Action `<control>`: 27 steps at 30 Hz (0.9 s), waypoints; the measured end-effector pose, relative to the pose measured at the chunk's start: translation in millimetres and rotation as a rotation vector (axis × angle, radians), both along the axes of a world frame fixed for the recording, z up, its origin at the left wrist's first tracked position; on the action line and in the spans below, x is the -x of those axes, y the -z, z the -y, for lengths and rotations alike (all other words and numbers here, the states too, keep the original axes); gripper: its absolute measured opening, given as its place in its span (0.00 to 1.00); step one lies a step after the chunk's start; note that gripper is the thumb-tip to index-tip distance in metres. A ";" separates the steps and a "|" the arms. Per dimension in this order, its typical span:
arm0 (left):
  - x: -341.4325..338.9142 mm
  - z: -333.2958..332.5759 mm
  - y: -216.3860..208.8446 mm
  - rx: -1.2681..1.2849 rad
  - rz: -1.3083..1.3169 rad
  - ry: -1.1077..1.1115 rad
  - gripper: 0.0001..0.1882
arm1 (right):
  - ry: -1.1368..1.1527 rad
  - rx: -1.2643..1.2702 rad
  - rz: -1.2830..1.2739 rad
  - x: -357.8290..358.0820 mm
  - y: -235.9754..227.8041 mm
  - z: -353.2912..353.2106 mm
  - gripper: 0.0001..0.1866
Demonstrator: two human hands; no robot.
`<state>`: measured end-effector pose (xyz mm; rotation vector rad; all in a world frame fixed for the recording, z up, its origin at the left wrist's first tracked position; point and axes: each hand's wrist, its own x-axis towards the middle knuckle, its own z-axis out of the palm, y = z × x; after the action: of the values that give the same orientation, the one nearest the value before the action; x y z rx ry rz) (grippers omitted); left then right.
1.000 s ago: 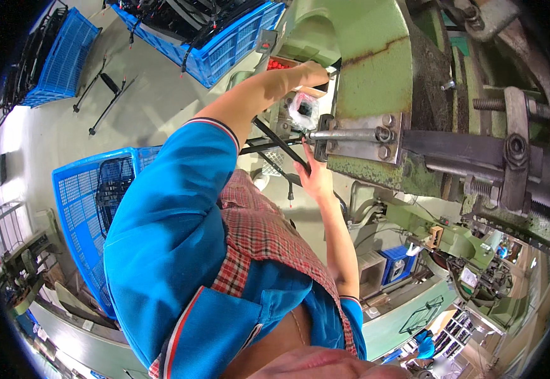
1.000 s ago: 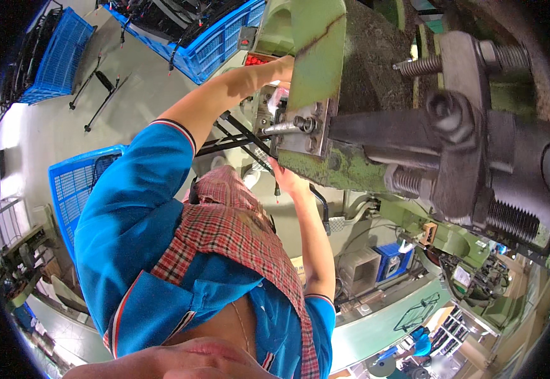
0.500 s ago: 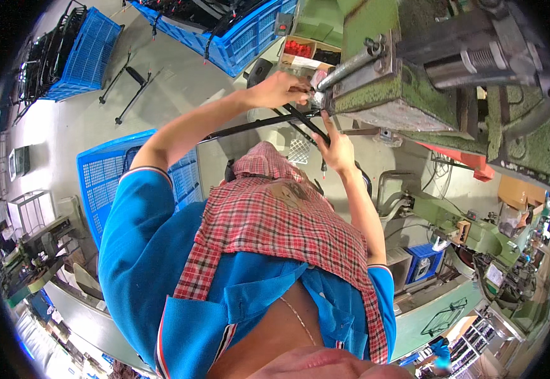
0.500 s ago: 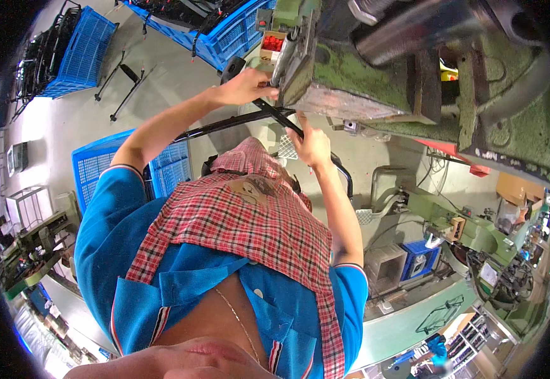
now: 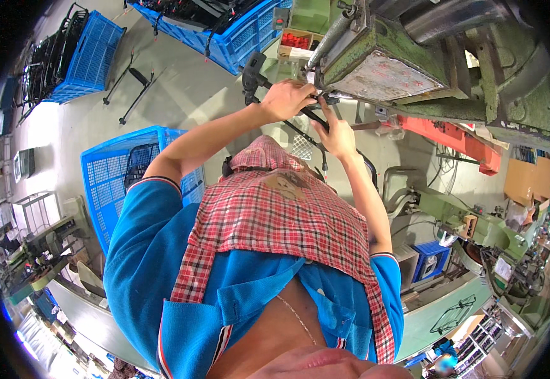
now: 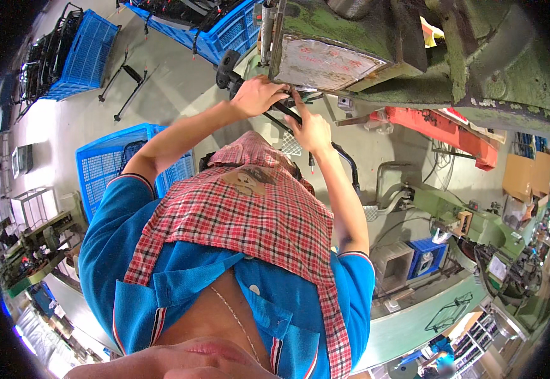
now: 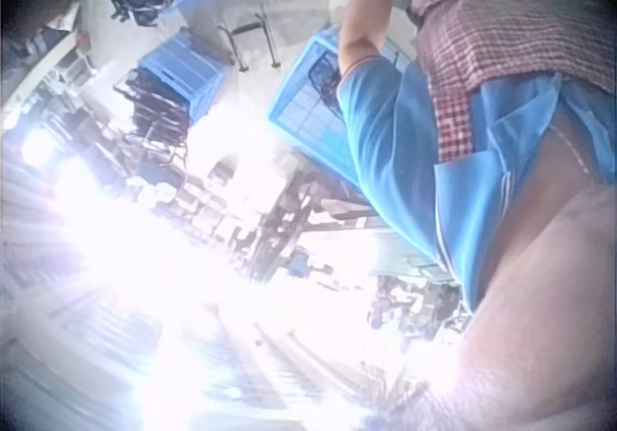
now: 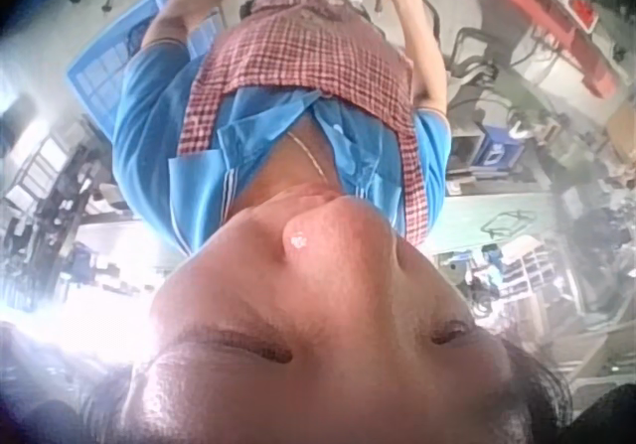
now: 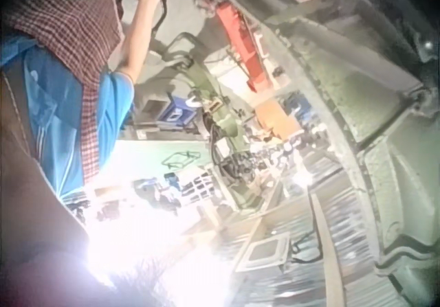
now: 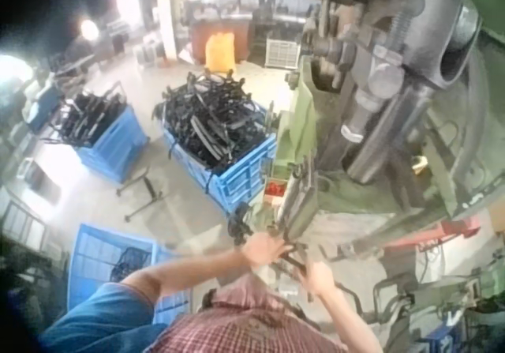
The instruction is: The person repeatedly picks up black metal frame components from a blue crate, places them into a press machine, and secures small fasteners into the joints. The person then removes the assembled frames and places them on the floor. The process is repeated multiple times.
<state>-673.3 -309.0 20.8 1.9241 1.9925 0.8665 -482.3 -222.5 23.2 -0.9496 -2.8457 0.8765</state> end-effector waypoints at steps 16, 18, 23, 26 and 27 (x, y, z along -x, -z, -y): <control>52.1 11.7 -30.9 0.078 -0.529 0.315 0.16 | 0.042 -0.106 -0.069 -26.6 -15.2 -2.5 0.17; 51.7 2.4 -32.9 0.010 -0.568 0.328 0.15 | 0.100 -0.059 -0.123 -27.6 -19.6 -2.4 0.18; 50.4 -12.8 -42.4 -0.165 -0.639 0.384 0.16 | 0.155 0.009 -0.176 -34.3 -13.2 -7.4 0.19; 49.8 -20.3 -37.1 -0.170 -0.584 0.377 0.15 | 0.181 0.057 -0.194 -37.3 -9.0 -11.9 0.18; 49.8 -22.2 -33.8 -0.184 -0.592 0.377 0.16 | 0.188 0.071 -0.188 -39.1 -8.3 -13.4 0.18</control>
<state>-723.1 -286.8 54.7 2.7947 1.7477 0.4205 -443.2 -209.1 31.4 -1.0597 -2.5368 0.9925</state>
